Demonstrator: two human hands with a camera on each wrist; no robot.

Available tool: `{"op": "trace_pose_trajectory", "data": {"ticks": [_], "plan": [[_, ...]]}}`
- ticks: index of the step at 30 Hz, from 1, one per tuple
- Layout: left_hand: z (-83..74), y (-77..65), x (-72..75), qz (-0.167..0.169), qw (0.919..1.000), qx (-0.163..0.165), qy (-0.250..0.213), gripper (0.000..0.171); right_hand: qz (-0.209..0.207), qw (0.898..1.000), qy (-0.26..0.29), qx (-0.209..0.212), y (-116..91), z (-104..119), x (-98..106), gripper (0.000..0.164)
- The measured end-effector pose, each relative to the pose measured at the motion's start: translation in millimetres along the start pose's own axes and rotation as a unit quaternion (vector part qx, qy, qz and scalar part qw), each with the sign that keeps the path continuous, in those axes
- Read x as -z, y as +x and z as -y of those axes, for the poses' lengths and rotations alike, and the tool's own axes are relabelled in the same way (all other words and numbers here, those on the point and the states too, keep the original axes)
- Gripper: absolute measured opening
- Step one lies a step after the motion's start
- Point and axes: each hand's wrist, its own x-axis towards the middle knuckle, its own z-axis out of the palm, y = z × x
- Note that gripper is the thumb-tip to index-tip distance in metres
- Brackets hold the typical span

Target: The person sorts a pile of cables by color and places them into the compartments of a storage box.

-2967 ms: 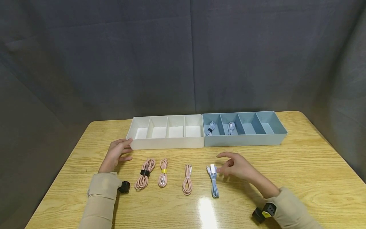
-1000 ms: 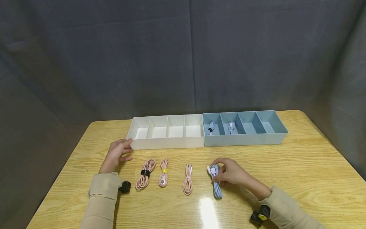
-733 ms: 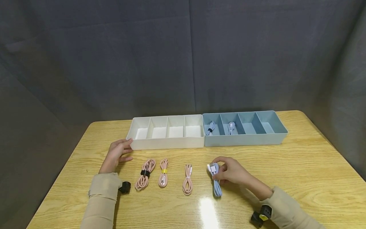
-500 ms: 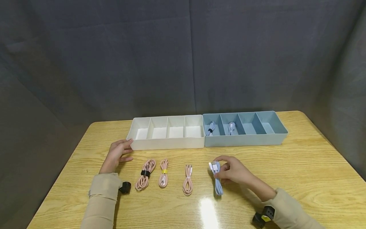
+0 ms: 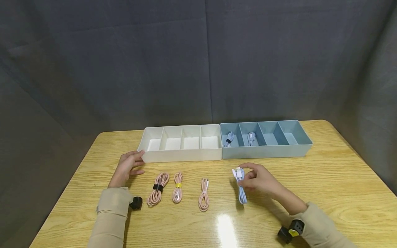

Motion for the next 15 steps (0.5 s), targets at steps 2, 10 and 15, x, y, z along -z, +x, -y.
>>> {"op": "trace_pose_trajectory", "data": {"ticks": [2,10,15], "plan": [[-0.7,-0.5,-0.9,-0.007,1.0000,0.003,-0.004,0.069,-0.007,1.000,0.000,-0.002,0,1,3,0.059],[9.2,11.9,-0.3,-0.015,0.9999,0.004,-0.002,0.070,-0.024,1.000,0.002,-0.002,1,3,12,0.061],[1.2,2.8,-2.6,-0.015,0.9999,0.004,0.000,0.067,-0.033,0.999,0.006,0.002,3,2,15,0.063]]}}
